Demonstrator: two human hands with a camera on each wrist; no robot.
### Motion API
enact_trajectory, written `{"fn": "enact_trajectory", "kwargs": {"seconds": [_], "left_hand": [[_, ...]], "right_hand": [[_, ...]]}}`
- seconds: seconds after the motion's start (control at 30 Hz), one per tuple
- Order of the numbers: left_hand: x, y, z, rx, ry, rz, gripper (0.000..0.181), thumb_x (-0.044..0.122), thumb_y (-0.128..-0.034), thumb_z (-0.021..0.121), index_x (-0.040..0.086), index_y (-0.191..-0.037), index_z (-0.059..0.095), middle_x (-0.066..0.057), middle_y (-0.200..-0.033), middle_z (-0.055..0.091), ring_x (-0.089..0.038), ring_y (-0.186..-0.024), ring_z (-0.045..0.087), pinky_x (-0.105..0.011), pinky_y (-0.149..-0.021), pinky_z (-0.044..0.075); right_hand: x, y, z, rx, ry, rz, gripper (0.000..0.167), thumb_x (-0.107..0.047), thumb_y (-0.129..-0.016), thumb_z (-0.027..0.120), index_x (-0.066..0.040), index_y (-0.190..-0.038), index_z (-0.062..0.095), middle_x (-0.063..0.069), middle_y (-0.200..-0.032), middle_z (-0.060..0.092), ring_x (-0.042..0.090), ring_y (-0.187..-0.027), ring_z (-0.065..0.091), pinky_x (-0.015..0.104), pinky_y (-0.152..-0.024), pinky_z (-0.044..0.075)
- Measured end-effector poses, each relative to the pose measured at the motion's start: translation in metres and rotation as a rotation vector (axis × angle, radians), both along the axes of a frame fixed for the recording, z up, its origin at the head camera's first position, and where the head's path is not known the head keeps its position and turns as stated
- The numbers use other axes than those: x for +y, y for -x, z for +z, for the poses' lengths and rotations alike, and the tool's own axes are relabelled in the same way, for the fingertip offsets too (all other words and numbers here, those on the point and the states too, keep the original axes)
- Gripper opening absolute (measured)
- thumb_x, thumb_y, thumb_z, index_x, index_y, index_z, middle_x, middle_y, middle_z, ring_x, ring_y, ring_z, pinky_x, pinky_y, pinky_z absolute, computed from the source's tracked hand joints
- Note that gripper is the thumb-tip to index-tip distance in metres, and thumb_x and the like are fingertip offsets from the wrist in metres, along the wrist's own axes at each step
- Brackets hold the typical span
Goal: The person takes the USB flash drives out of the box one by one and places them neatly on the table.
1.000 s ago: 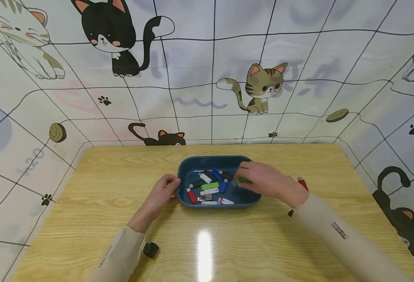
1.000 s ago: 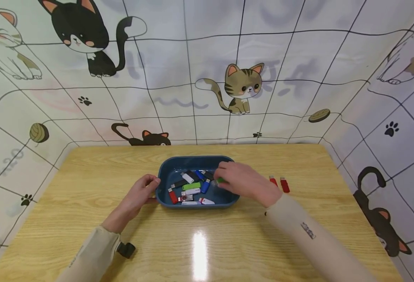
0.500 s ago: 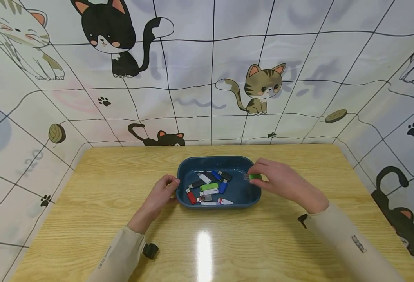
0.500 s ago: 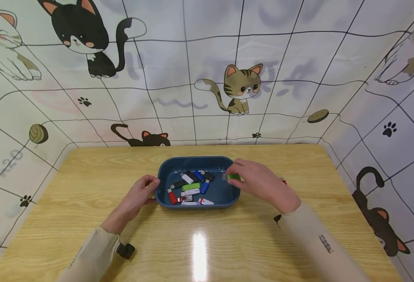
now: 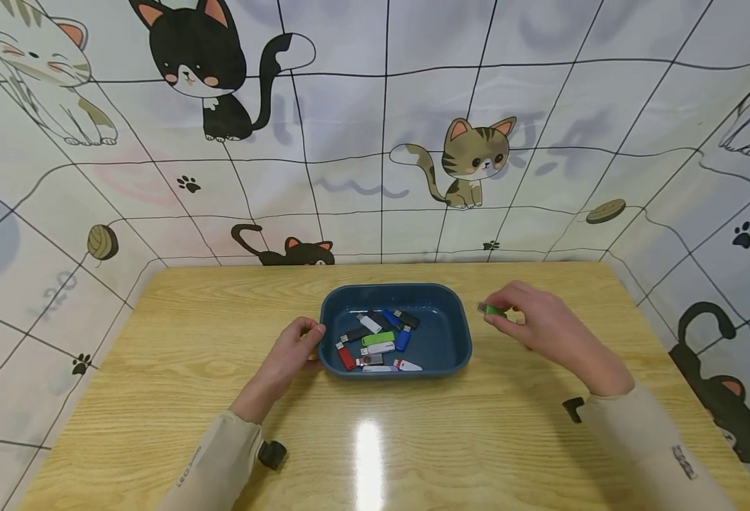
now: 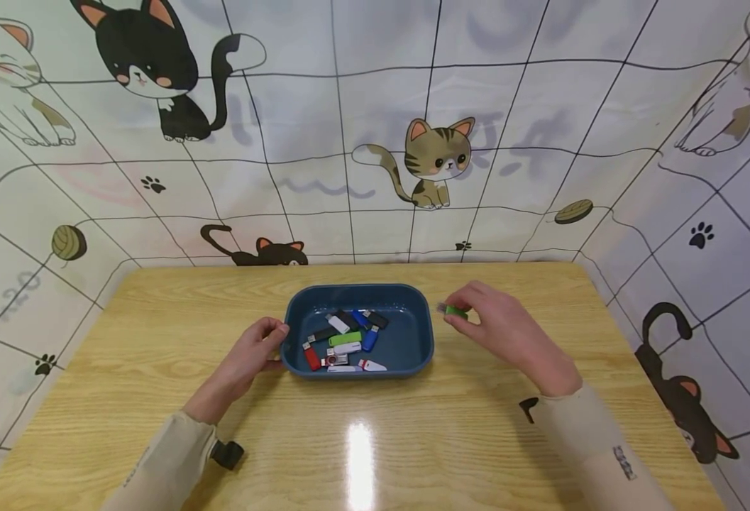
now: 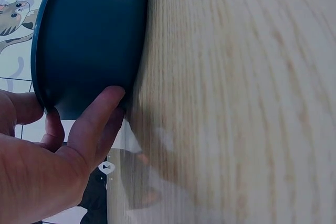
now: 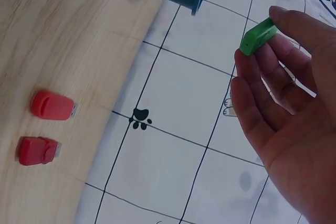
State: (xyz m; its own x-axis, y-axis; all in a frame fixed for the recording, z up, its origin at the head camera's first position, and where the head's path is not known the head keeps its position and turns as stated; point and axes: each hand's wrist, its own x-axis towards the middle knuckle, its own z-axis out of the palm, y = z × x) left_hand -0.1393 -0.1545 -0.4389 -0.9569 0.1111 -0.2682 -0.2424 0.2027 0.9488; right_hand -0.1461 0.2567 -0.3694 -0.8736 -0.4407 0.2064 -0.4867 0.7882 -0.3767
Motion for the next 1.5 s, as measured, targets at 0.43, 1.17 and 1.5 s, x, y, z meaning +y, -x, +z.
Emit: {"fn": "enact_trajectory", "kwargs": {"seconds": [0.43,1.17,1.5], "left_hand": [[0.0,0.001,-0.001,0.002,-0.003,-0.013,0.03,0.02,-0.1121,0.047,-0.007,-0.124,0.05,-0.02,-0.12,0.047,-0.025,-0.095,0.059,-0.035,-0.079,0.063],[-0.001,0.002,-0.005,0.001,-0.001,0.002,0.028,0.019,-0.1117,0.048,-0.007,-0.123,0.051,-0.021,-0.122,0.048,-0.026,-0.094,0.059,-0.034,-0.078,0.063],[-0.001,0.002,-0.005,0.003,-0.002,-0.001,0.027,0.018,-0.1116,0.047,-0.007,-0.121,0.051,-0.021,-0.121,0.048,-0.025,-0.09,0.061,-0.032,-0.076,0.063]], "right_hand": [[0.025,-0.006,-0.013,0.044,0.034,-0.107,0.015,-0.015,-0.093,0.079,-0.011,-0.106,0.073,0.001,-0.103,0.069,0.022,-0.092,0.068,0.049,-0.079,0.057],[0.069,-0.008,-0.033,-0.058,0.057,-0.411,0.038,-0.033,-0.1,0.07,0.001,-0.119,0.069,0.019,-0.101,0.074,0.035,-0.09,0.069,0.045,-0.067,0.053],[0.085,-0.001,-0.038,-0.163,0.0,-0.487,0.051,-0.042,-0.102,0.065,0.006,-0.118,0.065,0.026,-0.106,0.071,0.037,-0.086,0.067,0.038,-0.06,0.05]]}}
